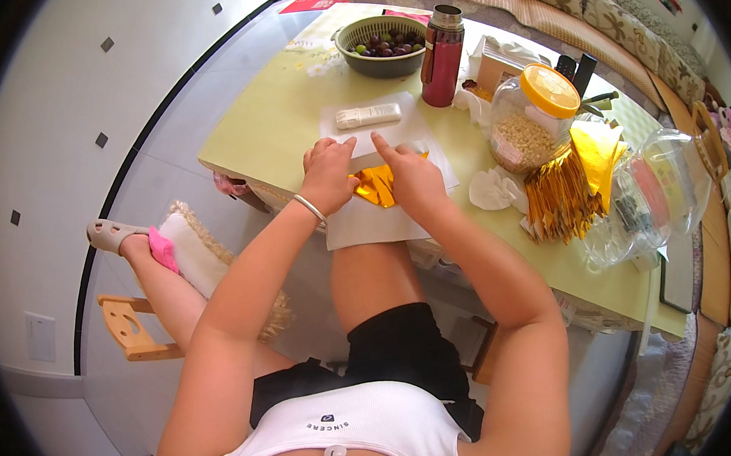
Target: The person sits at a table and folds a sheet of yellow paper into a smaller shape by hand. They repeatedly fold the paper, press the creases, and adjust the edges before placing the folded item on the table.
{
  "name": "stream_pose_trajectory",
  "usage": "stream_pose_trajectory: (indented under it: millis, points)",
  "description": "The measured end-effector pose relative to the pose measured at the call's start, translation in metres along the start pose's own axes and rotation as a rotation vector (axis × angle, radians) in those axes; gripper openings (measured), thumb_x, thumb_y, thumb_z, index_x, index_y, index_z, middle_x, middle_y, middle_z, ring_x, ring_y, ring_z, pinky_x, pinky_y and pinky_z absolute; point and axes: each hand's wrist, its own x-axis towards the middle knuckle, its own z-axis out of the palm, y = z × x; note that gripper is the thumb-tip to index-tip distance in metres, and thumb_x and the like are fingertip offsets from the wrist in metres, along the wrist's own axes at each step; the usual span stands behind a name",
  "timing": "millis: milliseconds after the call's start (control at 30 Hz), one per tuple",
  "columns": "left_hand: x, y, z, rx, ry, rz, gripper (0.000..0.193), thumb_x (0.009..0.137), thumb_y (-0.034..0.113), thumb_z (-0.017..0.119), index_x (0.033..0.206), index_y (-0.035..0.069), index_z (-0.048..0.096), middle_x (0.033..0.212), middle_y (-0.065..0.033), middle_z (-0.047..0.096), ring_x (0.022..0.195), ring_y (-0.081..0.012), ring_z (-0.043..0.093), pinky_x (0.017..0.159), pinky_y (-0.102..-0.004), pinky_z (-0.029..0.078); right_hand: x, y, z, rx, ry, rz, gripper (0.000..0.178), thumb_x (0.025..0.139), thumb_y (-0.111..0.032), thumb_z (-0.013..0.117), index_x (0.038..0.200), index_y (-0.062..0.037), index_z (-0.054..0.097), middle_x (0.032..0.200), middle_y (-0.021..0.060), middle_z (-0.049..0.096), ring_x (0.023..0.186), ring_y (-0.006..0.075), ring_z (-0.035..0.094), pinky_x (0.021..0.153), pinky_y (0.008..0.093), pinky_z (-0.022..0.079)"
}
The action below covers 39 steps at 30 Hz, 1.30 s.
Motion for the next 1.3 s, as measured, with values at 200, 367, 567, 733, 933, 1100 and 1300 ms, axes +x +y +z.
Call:
stream_pose_trajectory:
  millis: [200, 367, 567, 733, 933, 1100, 1300]
  points:
    - [0.006, 0.009, -0.002, 0.103, -0.057, 0.185, 0.024, 0.076, 0.014, 0.068, 0.097, 0.002, 0.067, 0.094, -0.0116, 0.065, 0.100, -0.0313, 0.057, 0.091, -0.0427, 0.043, 0.020, 0.031, -0.007, -0.188, 0.129, -0.256, 0.067, 0.081, -0.001, 0.059, 0.144, -0.0206, 0.049, 0.108, 0.0102, 0.062, 0.104, 0.0284, 0.061, 0.095, 0.0401, 0.050]
    - [-0.008, 0.022, 0.009, 0.107, -0.037, 0.275, 0.009, 0.081, 0.006, 0.058, 0.083, 0.002, 0.066, 0.087, -0.0113, 0.062, 0.088, -0.0259, 0.063, 0.076, -0.0392, 0.056, 0.027, 0.047, -0.015, -0.257, -0.010, -0.544, 0.043, 0.079, -0.003, 0.061, 0.121, -0.0125, 0.064, 0.114, 0.0068, 0.066, 0.114, 0.0243, 0.058, 0.111, 0.0432, 0.039]
    - [-0.020, 0.018, 0.024, 0.208, 0.029, 0.318, 0.027, 0.086, 0.008, 0.057, 0.107, -0.004, 0.066, 0.115, -0.0194, 0.068, 0.107, -0.0301, 0.067, 0.088, -0.0370, 0.055, 0.017, 0.062, -0.009, -0.105, -0.129, -0.477, 0.033, 0.078, -0.003, 0.059, 0.110, -0.0079, 0.067, 0.123, 0.0079, 0.066, 0.118, 0.0252, 0.059, 0.109, 0.0393, 0.041]
    - [-0.036, 0.013, 0.024, 0.194, 0.031, 0.302, 0.039, 0.087, 0.010, 0.056, 0.122, -0.007, 0.060, 0.126, -0.0239, 0.062, 0.119, -0.0344, 0.060, 0.104, -0.0432, 0.045, 0.002, 0.076, -0.002, -0.028, -0.074, -0.413, 0.040, 0.085, -0.001, 0.056, 0.123, -0.0061, 0.064, 0.133, 0.0117, 0.061, 0.128, 0.0281, 0.053, 0.109, 0.0375, 0.042]
    - [-0.059, 0.002, 0.007, 0.078, -0.150, 0.226, 0.061, 0.092, 0.031, 0.056, 0.138, -0.007, 0.047, 0.146, -0.0309, 0.041, 0.139, -0.0398, 0.039, 0.115, -0.0484, 0.030, -0.005, 0.075, 0.000, 0.132, -0.093, -0.312, 0.037, 0.091, -0.005, 0.056, 0.128, -0.0037, 0.061, 0.137, 0.0129, 0.058, 0.133, 0.0298, 0.049, 0.112, 0.0400, 0.039]
    - [-0.061, 0.009, -0.008, 0.053, -0.255, 0.286, 0.074, 0.092, 0.054, 0.054, 0.149, 0.008, 0.041, 0.153, -0.0355, 0.024, 0.145, -0.0470, 0.023, 0.118, -0.0520, 0.020, -0.005, 0.072, -0.001, 0.199, -0.107, -0.258, 0.042, 0.090, -0.013, 0.063, 0.130, -0.0022, 0.059, 0.139, 0.0133, 0.056, 0.135, 0.0305, 0.047, 0.113, 0.0407, 0.037]
    - [-0.060, 0.002, -0.015, 0.065, -0.303, 0.382, 0.078, 0.086, 0.067, 0.054, 0.152, 0.029, 0.039, 0.151, -0.0421, 0.019, 0.144, -0.0525, 0.017, 0.118, -0.0540, 0.015, -0.007, 0.070, -0.011, 0.176, -0.214, -0.288, 0.064, 0.085, -0.029, 0.073, 0.138, -0.0006, 0.052, 0.147, 0.0161, 0.048, 0.141, 0.0314, 0.038, 0.118, 0.0421, 0.029]
